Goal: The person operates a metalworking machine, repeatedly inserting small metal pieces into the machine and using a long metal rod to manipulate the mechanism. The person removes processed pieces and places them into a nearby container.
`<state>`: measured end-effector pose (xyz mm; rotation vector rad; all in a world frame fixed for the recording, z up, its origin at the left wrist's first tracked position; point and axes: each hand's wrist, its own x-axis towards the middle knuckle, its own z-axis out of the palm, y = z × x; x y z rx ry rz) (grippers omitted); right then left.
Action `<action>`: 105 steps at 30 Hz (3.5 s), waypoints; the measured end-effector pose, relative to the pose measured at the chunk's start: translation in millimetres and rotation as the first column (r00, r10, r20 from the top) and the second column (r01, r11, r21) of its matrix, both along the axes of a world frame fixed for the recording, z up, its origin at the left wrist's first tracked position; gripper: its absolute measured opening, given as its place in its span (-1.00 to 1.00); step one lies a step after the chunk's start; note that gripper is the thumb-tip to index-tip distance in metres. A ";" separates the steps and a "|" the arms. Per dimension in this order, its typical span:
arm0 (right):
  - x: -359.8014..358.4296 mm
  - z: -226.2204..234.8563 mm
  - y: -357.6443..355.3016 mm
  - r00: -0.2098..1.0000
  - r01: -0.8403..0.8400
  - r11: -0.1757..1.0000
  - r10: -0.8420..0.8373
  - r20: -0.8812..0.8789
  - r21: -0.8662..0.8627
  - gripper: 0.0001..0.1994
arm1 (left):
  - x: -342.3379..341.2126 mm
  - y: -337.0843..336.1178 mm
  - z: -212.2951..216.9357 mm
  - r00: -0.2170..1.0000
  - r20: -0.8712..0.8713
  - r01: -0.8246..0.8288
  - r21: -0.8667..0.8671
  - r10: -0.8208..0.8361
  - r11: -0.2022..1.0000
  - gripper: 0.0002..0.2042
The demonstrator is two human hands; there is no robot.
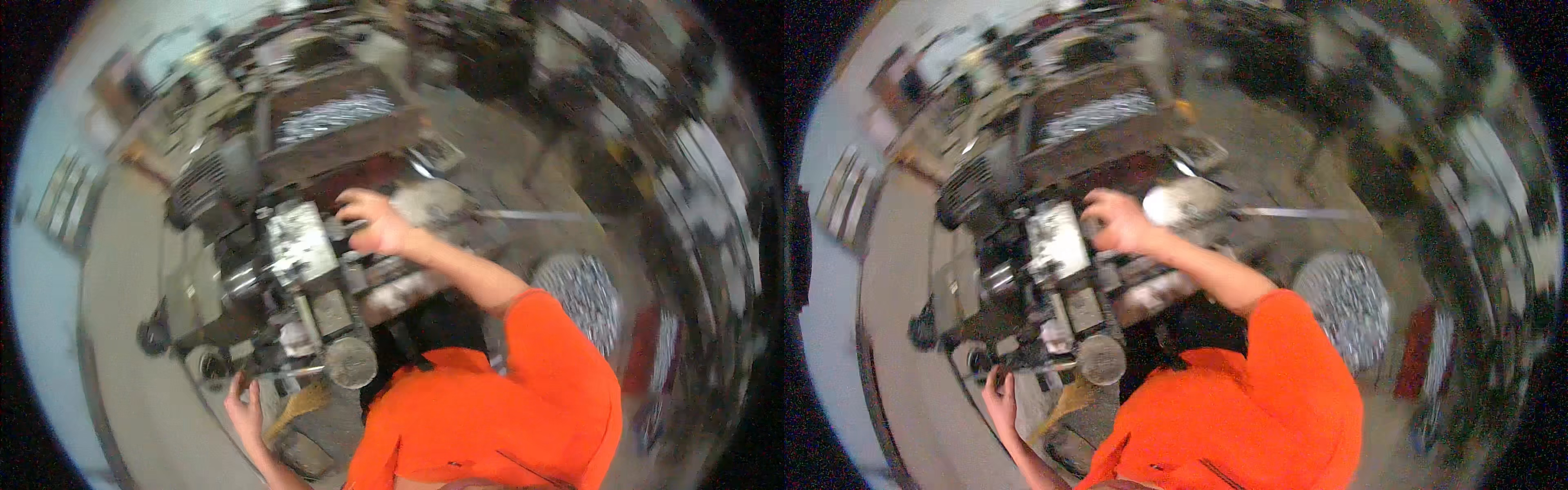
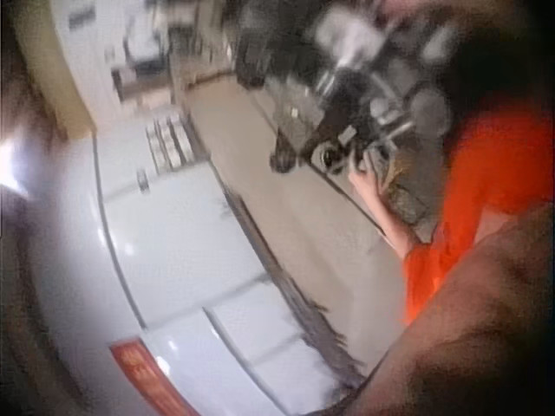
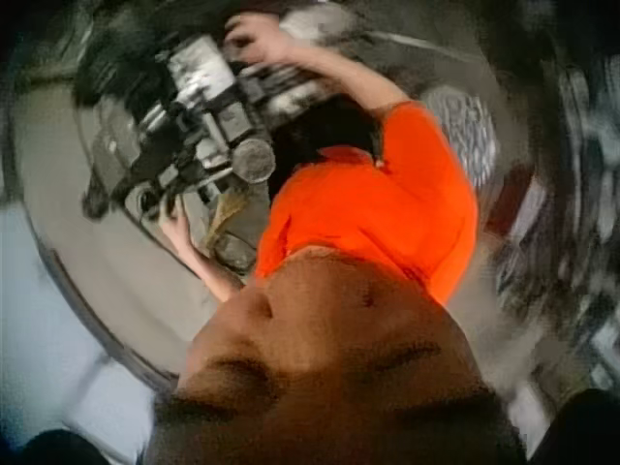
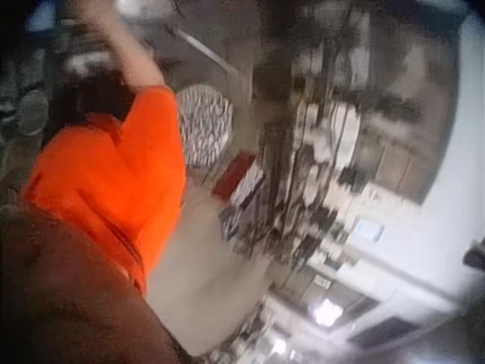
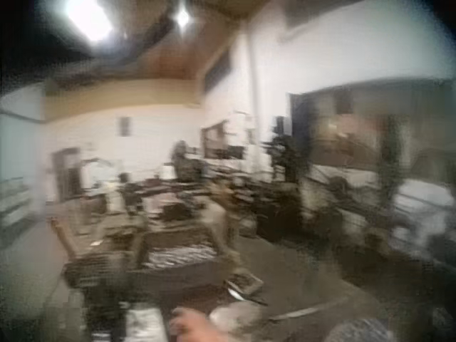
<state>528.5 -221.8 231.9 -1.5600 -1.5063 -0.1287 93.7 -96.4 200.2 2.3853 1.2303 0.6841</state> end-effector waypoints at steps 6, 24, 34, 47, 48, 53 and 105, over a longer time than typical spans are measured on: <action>-18.2 -87.0 -154.5 0.921 0.200 0.943 -0.274 -0.278 -0.267 -0.65 | 62.7 31.6 -85.8 0.955 -0.292 0.013 -0.140 -0.054 0.990 -0.69; 122.3 -197.2 -425.4 0.695 0.527 -0.143 -0.495 0.522 -0.838 -0.61 | 67.1 31.4 -87.3 0.950 -0.297 -0.112 -0.052 0.092 0.992 -0.69; 67.6 -121.8 -330.7 0.758 0.459 0.558 -0.652 -0.022 -0.691 -0.71 | 84.5 -14.0 3.6 0.970 0.214 0.199 -0.402 -0.119 0.894 -0.82; -138.0 4.7 -53.7 0.894 -0.434 0.901 0.433 -0.114 0.012 -0.62 | 145.6 -81.0 -1.8 0.513 0.814 0.842 -0.539 0.273 0.027 -0.62; -139.7 2.5 -52.5 0.887 -0.446 0.895 0.445 -0.122 0.022 -0.62 | 140.5 -81.3 -0.6 0.517 0.811 0.833 -0.550 0.273 0.055 -0.64; -144.6 0.7 -52.1 0.892 -0.450 0.888 0.452 -0.006 -0.090 -0.64 | 131.6 -79.4 -2.8 0.623 0.773 0.699 -0.620 0.123 0.357 -0.70; -114.4 -4.9 140.2 0.877 -0.282 0.938 0.338 0.342 -0.203 -0.76 | -252.5 94.8 -67.9 0.719 0.003 -0.632 0.421 0.695 0.651 -0.82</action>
